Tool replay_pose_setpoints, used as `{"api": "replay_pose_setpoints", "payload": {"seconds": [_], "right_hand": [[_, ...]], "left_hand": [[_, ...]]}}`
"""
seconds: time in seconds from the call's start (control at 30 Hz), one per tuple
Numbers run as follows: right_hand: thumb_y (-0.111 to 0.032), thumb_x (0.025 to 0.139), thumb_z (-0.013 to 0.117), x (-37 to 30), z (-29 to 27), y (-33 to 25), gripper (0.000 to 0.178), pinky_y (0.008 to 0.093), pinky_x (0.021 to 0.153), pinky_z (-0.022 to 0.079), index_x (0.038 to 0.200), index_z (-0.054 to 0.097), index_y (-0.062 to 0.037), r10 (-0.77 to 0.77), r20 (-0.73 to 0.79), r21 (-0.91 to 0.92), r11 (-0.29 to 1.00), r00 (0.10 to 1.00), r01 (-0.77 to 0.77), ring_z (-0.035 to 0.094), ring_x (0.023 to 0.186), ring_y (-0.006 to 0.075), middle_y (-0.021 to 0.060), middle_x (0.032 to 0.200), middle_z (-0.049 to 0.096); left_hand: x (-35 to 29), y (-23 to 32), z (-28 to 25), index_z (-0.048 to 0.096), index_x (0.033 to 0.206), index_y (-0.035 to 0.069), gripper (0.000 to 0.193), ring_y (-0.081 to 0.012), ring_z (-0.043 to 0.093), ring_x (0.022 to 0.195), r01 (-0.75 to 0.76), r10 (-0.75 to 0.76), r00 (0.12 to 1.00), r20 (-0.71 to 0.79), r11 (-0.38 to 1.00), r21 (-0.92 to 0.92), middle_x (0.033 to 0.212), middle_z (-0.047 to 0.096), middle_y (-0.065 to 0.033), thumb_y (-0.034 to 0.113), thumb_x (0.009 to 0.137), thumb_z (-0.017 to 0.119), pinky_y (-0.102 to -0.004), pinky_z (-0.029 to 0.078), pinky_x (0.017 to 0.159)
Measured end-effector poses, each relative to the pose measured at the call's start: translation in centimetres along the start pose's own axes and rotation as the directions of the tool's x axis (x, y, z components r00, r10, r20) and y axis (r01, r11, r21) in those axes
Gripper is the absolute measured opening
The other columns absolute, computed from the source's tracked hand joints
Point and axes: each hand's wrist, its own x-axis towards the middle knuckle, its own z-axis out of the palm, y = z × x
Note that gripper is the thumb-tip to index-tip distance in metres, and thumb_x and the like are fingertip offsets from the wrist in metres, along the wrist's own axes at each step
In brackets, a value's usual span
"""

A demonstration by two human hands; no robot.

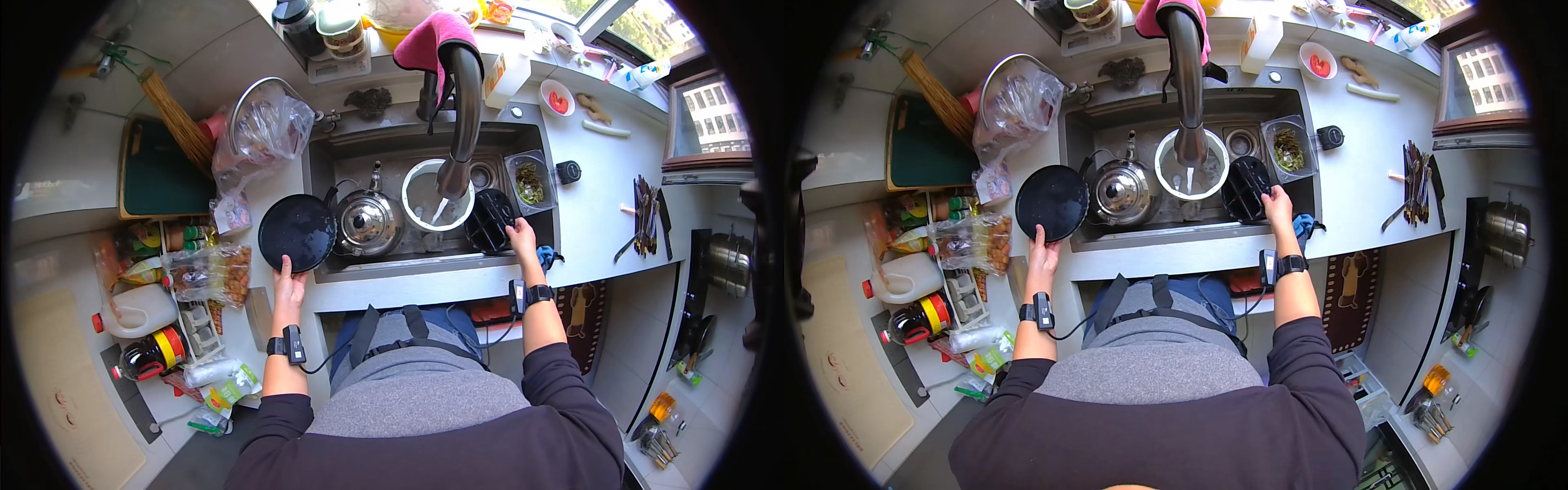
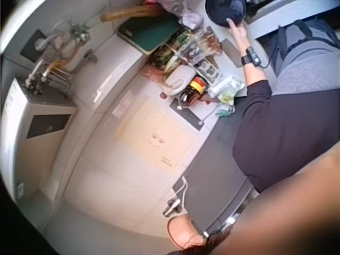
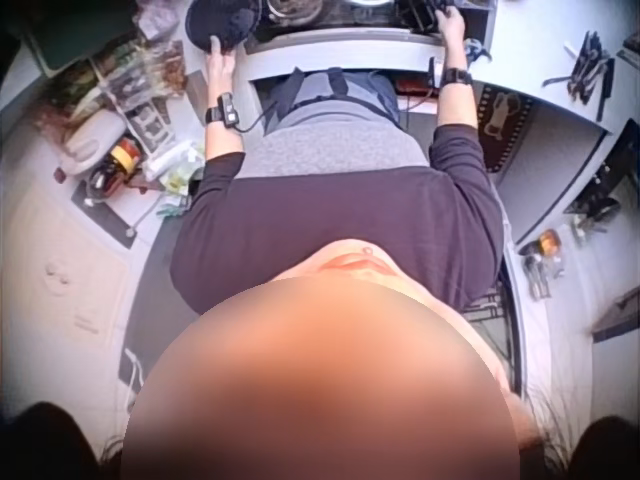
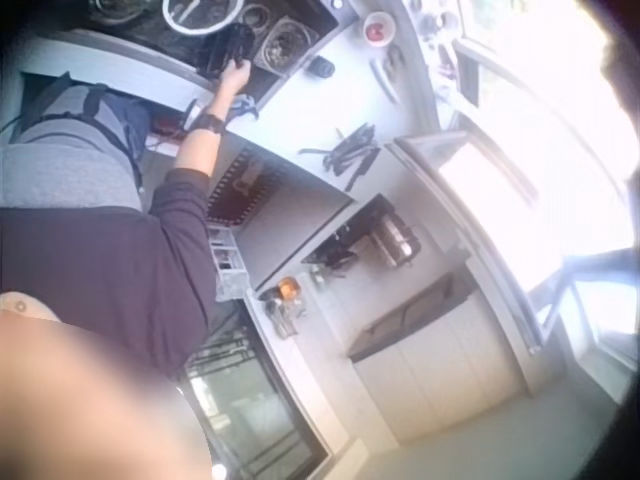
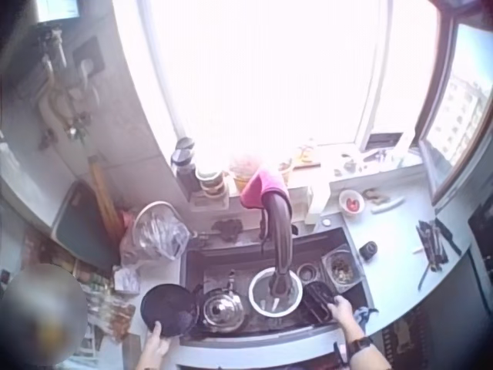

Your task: The person rinses a black cutlery organizer and a white ceramic container under the kitchen tap, then places the organizer into the container. They then sort and place spoons, forks, chopsticks, and knives into the organizer's compartments.

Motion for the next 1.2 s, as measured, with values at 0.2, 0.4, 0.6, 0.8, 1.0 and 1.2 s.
{"api": "replay_pose_setpoints", "payload": {"seconds": [0.2,0.4,0.6,0.8,1.0,1.2], "right_hand": [[-0.018,0.084,0.066,-4.0,-4.7,-7.5,0.027,0.0435,0.075,0.048,0.097,0.057,0.0038,-0.291,-0.261,-0.133,0.955,0.921,0.264,0.058,0.083,0.0370,0.0221,0.090,0.059],[-0.011,0.092,0.059,-8.4,-8.3,-14.4,0.007,0.0224,0.047,0.033,0.088,0.055,-0.0061,-0.125,-0.013,0.631,0.769,0.992,0.105,0.042,0.055,0.0043,-0.0031,0.071,0.051],[-0.009,0.092,0.060,-9.8,-5.5,-19.0,0.007,0.0166,0.050,0.033,0.090,0.053,-0.0099,-0.200,0.052,0.824,0.561,0.978,0.071,0.041,0.057,0.0027,-0.0034,0.078,0.054],[-0.009,0.093,0.061,-9.1,-0.8,-20.2,0.013,0.0173,0.054,0.039,0.089,0.049,-0.0118,-0.246,0.165,0.924,0.377,0.955,-0.063,0.048,0.063,0.0043,-0.0010,0.084,0.058],[-0.007,0.094,0.061,-8.4,2.6,-20.6,0.012,0.0168,0.057,0.044,0.095,0.050,-0.0109,-0.293,0.218,0.952,0.272,0.931,-0.137,0.054,0.069,0.0044,-0.0018,0.085,0.059],[-0.006,0.094,0.061,-8.2,3.3,-20.8,0.021,0.0161,0.056,0.041,0.112,0.052,-0.0088,-0.217,0.268,0.921,0.343,0.939,-0.183,0.056,0.070,0.0032,-0.0014,0.087,0.062]], "left_hand": [[0.0,-0.9,-2.9,0.037,0.139,0.014,0.066,-0.0310,0.056,0.118,0.008,-0.013,0.999,-0.051,0.996,-0.094,0.135,0.050,-0.0108,0.031,0.086,0.072,-0.0450,0.051,0.098],[0.6,-1.3,-5.1,0.040,0.136,0.011,0.053,-0.0289,0.059,0.110,0.002,0.001,0.997,-0.083,0.999,0.032,0.129,0.054,-0.0107,0.031,0.093,0.065,-0.0438,0.053,0.092],[1.0,-1.9,-5.5,0.048,0.128,0.008,0.039,-0.0249,0.059,0.104,0.096,-0.047,0.962,-0.267,0.981,0.170,0.121,0.057,-0.0097,0.021,0.093,0.062,-0.0434,0.050,0.091],[0.5,-2.3,-4.8,0.050,0.121,0.009,0.038,-0.0252,0.055,0.106,0.157,-0.053,0.927,-0.370,0.954,0.256,0.115,0.055,-0.0102,0.020,0.087,0.065,-0.0422,0.047,0.092],[-2.2,-1.8,0.6,0.046,0.132,0.008,0.053,-0.0298,0.045,0.122,-0.130,0.565,0.753,-0.336,0.629,0.766,0.132,0.040,-0.0155,0.013,0.083,0.066,-0.0397,0.038,0.104],[-3.8,-0.5,10.4,0.060,0.117,0.005,0.036,-0.0229,0.054,0.112,-0.634,0.456,0.768,0.450,0.441,0.635,0.114,0.057,-0.0111,0.007,0.082,0.065,-0.0354,0.046,0.096]]}}
